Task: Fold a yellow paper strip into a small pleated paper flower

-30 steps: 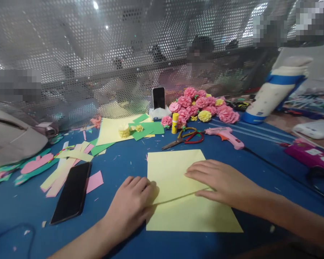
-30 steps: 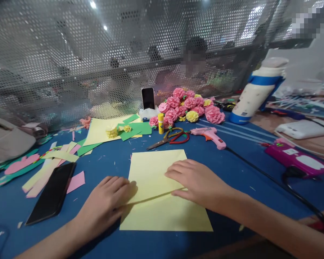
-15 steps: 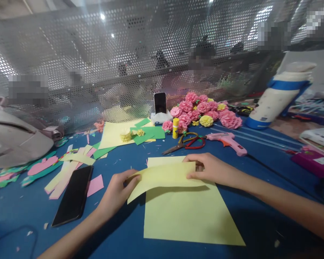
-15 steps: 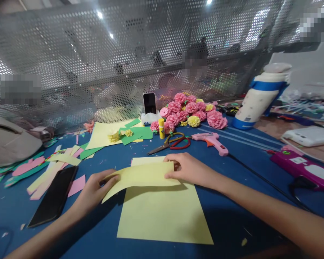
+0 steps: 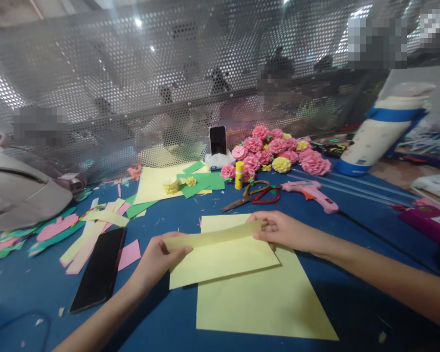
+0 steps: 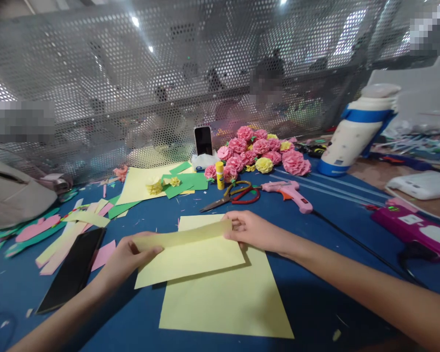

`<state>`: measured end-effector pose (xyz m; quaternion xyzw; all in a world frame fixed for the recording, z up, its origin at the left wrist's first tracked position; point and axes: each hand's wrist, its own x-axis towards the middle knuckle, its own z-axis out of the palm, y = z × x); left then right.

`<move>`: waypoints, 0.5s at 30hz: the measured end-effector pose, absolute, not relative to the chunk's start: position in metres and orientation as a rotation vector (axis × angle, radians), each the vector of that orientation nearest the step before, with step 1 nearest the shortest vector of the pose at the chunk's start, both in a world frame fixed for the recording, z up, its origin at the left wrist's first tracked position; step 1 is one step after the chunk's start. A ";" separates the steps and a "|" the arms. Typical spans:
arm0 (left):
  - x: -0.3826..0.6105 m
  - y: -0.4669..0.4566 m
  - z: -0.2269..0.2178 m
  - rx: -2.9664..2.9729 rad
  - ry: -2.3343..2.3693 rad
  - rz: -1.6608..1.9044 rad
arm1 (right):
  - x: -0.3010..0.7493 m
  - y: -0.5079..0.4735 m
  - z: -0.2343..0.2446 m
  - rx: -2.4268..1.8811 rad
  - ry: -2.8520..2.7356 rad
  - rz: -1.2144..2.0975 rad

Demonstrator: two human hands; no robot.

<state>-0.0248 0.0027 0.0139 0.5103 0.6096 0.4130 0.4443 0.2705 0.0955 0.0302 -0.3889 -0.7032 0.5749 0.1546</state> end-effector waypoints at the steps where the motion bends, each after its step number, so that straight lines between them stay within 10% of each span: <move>1: -0.025 0.002 0.012 1.247 1.536 1.013 | 0.270 0.094 0.029 -1.104 -2.025 1.626; 15: -0.029 0.000 0.005 1.118 1.384 0.968 | 0.266 0.063 0.046 -0.383 -2.658 -0.015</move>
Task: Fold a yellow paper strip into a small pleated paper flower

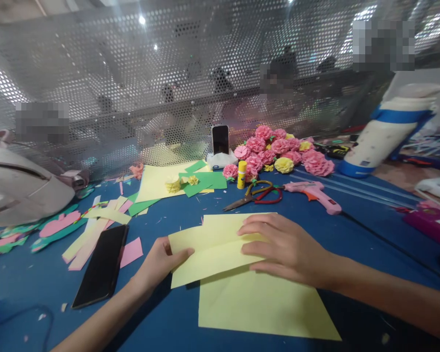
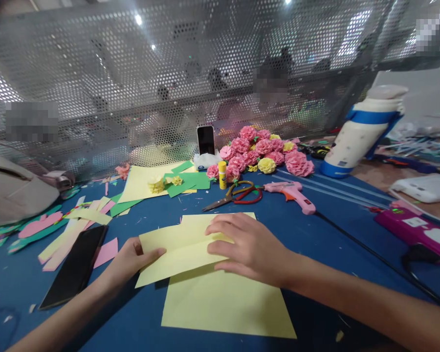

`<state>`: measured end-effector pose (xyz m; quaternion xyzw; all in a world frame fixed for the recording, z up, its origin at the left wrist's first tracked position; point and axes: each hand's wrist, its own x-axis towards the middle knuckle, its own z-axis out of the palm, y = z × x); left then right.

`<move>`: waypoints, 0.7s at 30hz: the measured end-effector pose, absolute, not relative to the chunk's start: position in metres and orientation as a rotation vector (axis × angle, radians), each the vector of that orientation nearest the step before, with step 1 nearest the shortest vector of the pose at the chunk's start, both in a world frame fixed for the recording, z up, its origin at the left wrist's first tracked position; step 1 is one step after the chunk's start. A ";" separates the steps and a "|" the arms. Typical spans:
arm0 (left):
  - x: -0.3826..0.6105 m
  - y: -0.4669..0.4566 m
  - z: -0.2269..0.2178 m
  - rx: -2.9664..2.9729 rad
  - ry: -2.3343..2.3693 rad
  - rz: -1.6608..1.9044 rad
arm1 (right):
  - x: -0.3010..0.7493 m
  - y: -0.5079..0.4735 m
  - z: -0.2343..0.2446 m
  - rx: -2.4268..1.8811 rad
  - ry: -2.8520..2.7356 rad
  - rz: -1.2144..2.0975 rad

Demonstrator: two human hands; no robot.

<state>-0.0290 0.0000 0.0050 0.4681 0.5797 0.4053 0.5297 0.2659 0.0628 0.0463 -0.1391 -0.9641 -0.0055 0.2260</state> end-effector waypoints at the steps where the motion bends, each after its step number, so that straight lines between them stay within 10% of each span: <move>1: -0.029 0.000 0.004 1.131 1.367 0.955 | 0.264 0.063 0.046 -0.406 -2.657 0.010; 21: -0.036 -0.007 0.005 1.161 1.178 0.951 | 0.245 0.085 0.037 -0.950 -2.590 0.400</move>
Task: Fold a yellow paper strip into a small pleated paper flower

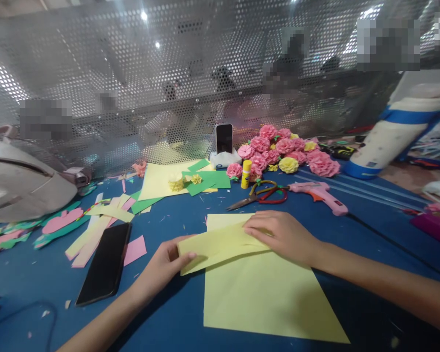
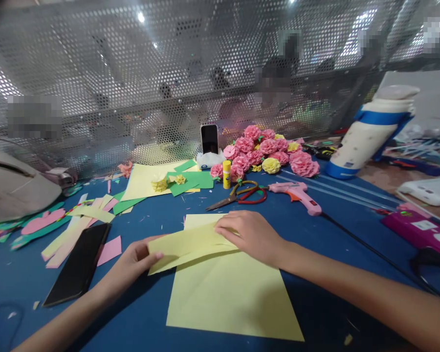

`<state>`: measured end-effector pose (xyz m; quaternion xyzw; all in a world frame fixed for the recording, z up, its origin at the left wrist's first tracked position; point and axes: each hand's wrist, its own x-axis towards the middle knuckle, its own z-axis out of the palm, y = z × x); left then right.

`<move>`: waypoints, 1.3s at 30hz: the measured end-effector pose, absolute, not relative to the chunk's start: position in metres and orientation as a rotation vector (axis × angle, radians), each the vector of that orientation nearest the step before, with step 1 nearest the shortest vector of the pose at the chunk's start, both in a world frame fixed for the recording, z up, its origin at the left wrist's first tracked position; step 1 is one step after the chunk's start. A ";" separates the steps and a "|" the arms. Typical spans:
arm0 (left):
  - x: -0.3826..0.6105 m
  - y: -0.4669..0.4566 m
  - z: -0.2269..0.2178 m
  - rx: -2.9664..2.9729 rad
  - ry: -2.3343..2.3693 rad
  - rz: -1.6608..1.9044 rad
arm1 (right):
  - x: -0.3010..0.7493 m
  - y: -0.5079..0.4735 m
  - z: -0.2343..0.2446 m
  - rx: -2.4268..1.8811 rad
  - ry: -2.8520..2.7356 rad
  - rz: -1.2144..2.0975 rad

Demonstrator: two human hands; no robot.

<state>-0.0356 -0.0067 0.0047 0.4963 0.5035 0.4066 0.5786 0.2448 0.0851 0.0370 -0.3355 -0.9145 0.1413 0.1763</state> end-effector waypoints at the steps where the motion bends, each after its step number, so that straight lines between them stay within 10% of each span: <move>1: -0.035 -0.006 0.003 1.179 1.207 0.940 | 0.243 0.085 0.037 -0.934 -2.584 0.401; 10: -0.039 -0.005 -0.005 1.215 1.263 0.944 | 0.242 0.093 0.031 -0.846 -2.425 0.475; 19: -0.044 -0.006 -0.004 1.192 1.302 0.955 | 0.250 0.109 0.017 -1.125 -1.884 1.433; 39: -0.042 -0.007 -0.006 1.274 1.573 0.974 | 0.250 0.105 0.017 -1.216 -1.728 1.447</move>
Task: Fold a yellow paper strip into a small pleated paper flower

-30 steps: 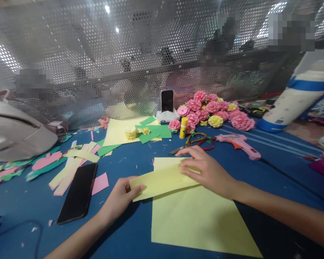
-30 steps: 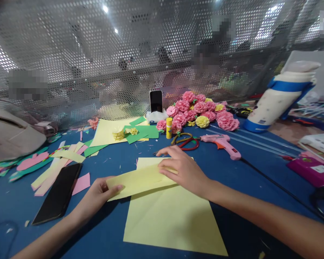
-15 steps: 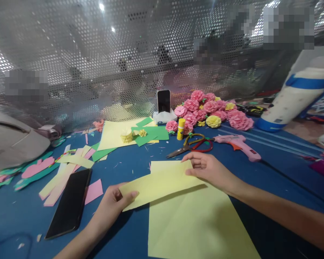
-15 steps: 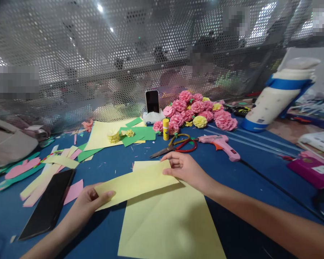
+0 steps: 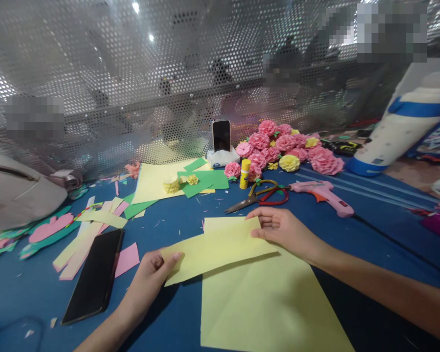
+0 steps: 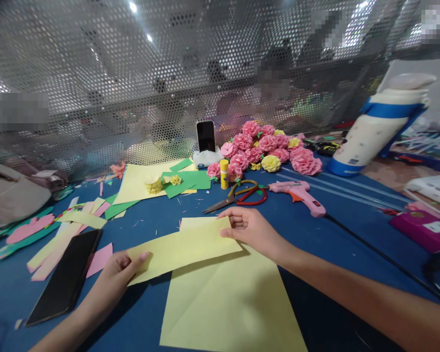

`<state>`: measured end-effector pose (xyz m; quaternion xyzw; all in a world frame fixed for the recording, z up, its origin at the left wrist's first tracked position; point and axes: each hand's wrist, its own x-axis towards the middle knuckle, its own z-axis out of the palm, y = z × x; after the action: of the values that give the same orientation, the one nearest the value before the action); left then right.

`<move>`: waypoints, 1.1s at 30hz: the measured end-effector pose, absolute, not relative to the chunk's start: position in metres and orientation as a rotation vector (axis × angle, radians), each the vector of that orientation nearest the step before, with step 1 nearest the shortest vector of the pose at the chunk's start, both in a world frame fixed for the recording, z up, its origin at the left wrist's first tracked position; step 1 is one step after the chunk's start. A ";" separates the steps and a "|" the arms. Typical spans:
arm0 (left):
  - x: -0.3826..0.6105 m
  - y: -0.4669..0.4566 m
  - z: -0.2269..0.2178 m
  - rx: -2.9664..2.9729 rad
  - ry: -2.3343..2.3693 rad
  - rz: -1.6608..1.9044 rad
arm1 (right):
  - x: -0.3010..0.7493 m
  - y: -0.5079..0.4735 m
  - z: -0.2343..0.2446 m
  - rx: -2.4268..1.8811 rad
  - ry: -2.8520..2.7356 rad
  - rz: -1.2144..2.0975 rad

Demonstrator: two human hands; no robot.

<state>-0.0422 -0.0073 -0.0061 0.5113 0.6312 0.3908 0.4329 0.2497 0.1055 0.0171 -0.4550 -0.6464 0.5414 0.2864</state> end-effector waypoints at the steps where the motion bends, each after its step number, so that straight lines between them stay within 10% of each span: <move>1: -0.043 -0.007 -0.007 1.281 1.591 0.964 | 0.250 0.105 0.017 -1.214 -1.730 1.444; 33: -0.040 -0.007 0.002 1.129 1.453 1.022 | 0.249 0.104 0.016 -1.191 -1.758 1.387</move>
<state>-0.0404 -0.0072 0.0019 0.4659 0.5997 0.4217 0.4954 0.2493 0.1042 0.0160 -0.4482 -0.6617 0.5219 0.2980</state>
